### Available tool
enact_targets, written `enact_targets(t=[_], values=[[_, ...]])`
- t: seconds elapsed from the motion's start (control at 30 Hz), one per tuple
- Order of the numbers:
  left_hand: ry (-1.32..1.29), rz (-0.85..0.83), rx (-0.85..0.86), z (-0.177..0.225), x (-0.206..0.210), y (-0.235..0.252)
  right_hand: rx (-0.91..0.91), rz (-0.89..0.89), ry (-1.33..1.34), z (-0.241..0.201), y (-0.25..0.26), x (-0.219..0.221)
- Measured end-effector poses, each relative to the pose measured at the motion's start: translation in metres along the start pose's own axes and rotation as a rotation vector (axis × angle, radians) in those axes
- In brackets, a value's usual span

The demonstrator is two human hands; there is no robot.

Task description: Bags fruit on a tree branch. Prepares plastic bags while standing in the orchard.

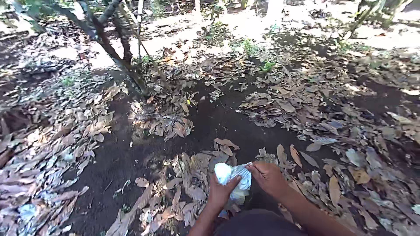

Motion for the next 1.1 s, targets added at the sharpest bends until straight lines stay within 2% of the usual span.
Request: enact_targets(t=[0.17, 0.23, 0.37, 0.47, 0.57, 0.67, 0.77, 0.9, 1.1], values=[[-0.065, 0.024, -0.007, 0.029, 0.018, 0.113, 0.169, 0.098, 0.080, 0.046, 0.092, 0.014], [-0.080, 0.033, 0.009, 0.034, 0.028, 0.160, 0.224, 0.116, 0.197, 0.067, 0.130, 0.022], [-0.104, -0.019, 0.078, 0.036, 0.066, 0.264, 0.246, 0.008, 0.534, 0.112, 0.211, 0.053], [-0.037, -0.095, 0.161, 0.037, 0.108, 0.351, 0.206, -0.055, 0.605, 0.158, 0.284, 0.088], [0.027, -0.138, 0.179, 0.053, 0.154, 0.441, 0.149, -0.051, 0.577, 0.202, 0.374, 0.120], [0.008, -0.170, 0.199, 0.077, 0.187, 0.510, 0.107, -0.014, 0.534, 0.234, 0.449, 0.135], [-0.066, -0.110, 0.210, 0.104, 0.204, 0.568, 0.089, 0.015, 0.500, 0.257, 0.524, 0.144], [-0.108, -0.036, 0.158, 0.117, 0.224, 0.648, 0.023, 0.052, 0.449, 0.289, 0.600, 0.170], [-0.146, -0.076, 0.125, 0.123, 0.270, 0.791, 0.018, 0.062, 0.364, 0.352, 0.706, 0.214]])
Point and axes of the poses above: each hand's wrist, its own y-axis towards the middle knuckle, its own x-axis out of the palm, z = x × y, the point moved 3 cm from there along y, towards the middle knuckle, and after that the axes turned 12 degrees about z, right-handed, at the moved point
